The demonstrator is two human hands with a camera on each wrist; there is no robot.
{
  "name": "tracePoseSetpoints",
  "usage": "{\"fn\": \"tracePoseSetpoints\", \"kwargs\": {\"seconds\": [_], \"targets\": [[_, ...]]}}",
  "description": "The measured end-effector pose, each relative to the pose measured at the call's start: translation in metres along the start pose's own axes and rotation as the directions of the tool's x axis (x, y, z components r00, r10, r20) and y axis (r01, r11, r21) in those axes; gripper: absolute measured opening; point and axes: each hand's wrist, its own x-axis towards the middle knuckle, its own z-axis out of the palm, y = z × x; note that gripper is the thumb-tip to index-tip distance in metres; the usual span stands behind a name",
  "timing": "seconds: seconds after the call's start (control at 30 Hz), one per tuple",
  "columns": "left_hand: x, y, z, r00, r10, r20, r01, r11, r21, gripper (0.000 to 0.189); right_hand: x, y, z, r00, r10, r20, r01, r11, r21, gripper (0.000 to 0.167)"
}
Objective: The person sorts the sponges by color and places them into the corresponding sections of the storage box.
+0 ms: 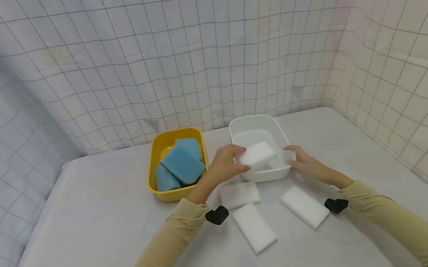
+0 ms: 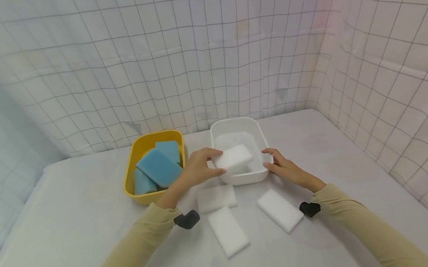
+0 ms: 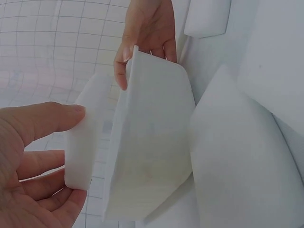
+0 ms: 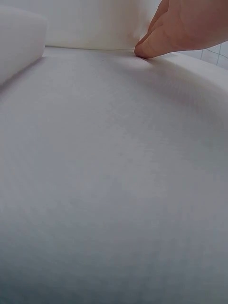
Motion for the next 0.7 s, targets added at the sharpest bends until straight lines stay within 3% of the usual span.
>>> {"fn": "tracePoseSetpoints", "kwargs": {"seconds": [0.27, 0.7], "targets": [[0.010, 0.001, 0.015, 1.000, -0.021, -0.009, 0.021, 0.999, 0.035, 0.054, 0.002, 0.001, 0.001, 1.000, -0.018, 0.006, 0.018, 1.000, 0.022, 0.054], [0.018, 0.001, 0.026, 1.000, -0.028, 0.008, 0.027, 0.995, 0.096, 0.054, -0.001, -0.004, 0.000, 1.000, -0.020, 0.012, 0.020, 1.000, 0.016, 0.054]]}}
